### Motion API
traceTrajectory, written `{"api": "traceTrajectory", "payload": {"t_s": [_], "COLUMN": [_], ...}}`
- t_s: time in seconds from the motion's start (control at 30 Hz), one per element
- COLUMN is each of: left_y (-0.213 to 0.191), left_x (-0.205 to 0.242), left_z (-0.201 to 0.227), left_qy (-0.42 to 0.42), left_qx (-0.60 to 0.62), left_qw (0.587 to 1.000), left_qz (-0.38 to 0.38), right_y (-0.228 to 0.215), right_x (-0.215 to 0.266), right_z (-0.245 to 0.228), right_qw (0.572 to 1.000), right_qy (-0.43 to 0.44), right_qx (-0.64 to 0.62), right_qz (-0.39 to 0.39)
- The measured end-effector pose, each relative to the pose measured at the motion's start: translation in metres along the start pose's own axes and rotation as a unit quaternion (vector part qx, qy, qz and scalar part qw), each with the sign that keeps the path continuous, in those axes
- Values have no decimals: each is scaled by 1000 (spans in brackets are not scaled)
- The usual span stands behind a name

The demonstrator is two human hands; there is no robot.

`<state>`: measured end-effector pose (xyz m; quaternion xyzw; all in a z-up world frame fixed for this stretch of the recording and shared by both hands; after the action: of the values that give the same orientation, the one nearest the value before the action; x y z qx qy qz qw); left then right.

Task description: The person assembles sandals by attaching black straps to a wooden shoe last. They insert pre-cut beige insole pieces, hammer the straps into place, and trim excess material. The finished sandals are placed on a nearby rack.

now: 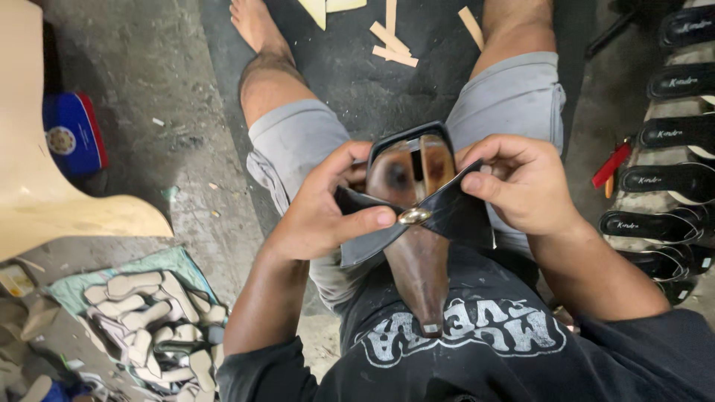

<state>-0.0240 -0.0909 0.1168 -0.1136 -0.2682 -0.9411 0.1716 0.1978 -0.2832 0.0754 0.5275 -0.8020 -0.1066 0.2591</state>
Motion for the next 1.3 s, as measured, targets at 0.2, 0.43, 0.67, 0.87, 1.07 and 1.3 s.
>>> {"api": "traceTrajectory", "payload": {"t_s": [0.2,0.43,0.67,0.87,1.07,1.3], "left_y": [-5,-6,0,15,33,47], "left_x": [6,8,6,8,-3,-10], "left_z": [-4,-3,-2,10,10,-9], "left_qy": [-30,2,12,11,71,78], "left_qx": [-10,-32,-33,-99,-96,-118], "left_qw": [999,999,999,995,992,986], "left_qz": [24,15,-8,10,46,86], "right_y": [8,9,11,15,4,12], "right_x": [-3,-6,-4,21,7,-7], "right_z": [-3,1,15,8,-24,-54], "right_qw": [993,991,992,995,998,985], "right_qy": [19,35,22,-42,27,-10], "right_qx": [114,127,-128,85,13,138], "right_qz": [21,22,4,22,-57,-108]}}
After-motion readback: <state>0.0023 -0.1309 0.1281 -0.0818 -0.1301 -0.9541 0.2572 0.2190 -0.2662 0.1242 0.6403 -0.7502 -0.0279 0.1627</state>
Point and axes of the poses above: each hand's wrist, its own x-axis away from the middle knuckle, its own y-axis out of the palm, z = x × y, the point moved 1 cm from there along -x, towards the middle knuckle, and after that the axes turned 3 degrees about -y, right-handed, at the moved point
